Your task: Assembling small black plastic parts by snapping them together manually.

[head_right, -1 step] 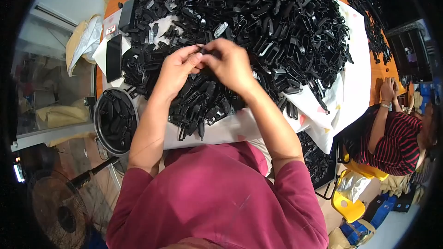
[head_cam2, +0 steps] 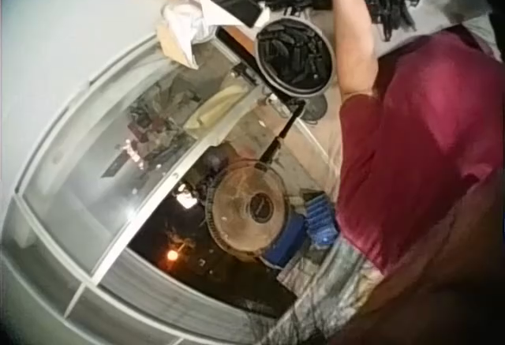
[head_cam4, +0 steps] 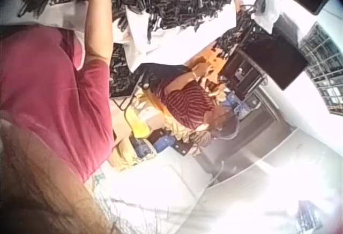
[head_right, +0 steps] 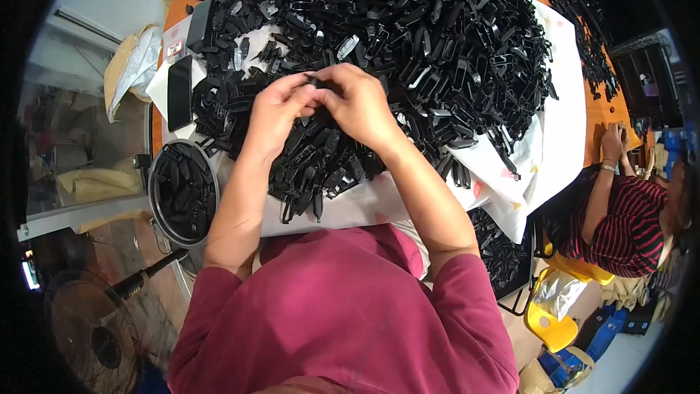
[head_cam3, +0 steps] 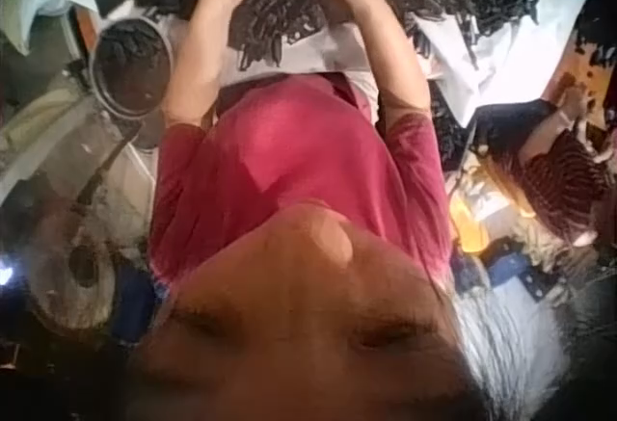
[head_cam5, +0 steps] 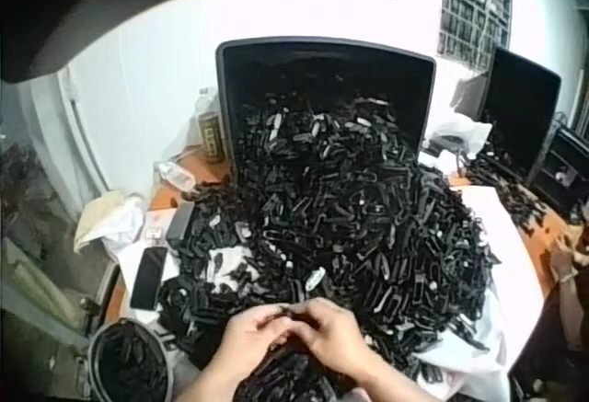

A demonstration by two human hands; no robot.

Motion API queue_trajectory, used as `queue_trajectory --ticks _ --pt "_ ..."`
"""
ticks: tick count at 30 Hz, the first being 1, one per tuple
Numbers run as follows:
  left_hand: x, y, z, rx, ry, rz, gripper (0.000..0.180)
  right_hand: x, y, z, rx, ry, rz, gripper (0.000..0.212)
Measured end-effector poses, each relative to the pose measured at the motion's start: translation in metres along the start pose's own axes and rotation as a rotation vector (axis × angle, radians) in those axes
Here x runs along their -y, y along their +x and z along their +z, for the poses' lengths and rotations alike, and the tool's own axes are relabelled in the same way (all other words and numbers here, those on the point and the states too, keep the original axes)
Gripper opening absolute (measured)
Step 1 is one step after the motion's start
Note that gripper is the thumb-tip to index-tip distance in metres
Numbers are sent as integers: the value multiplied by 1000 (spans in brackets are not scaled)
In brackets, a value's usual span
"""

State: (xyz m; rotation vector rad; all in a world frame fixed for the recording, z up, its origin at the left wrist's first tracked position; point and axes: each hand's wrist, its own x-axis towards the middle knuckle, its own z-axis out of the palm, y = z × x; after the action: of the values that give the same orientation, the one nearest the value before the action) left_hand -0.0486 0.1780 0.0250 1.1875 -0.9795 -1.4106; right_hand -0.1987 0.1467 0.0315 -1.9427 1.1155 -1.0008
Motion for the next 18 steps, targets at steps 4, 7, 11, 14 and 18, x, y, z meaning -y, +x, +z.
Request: queue_trajectory --ticks 4,7,11,14,18 --pt "16 -4 -28 -295 -120 120 23 -26 35 28 18 -342 -275 19" --pt "4 -18 -32 -208 -97 263 26 -32 57 45 113 -731 -303 14" --pt "-12 -32 -29 -183 -96 322 29 -26 57 37 181 -849 -318 13" --pt "-12 -33 -34 -98 -13 378 28 7 34 9 8 -545 -356 21" --pt "-17 -33 -29 -2 -283 233 25 36 -1 -6 38 305 88 27"
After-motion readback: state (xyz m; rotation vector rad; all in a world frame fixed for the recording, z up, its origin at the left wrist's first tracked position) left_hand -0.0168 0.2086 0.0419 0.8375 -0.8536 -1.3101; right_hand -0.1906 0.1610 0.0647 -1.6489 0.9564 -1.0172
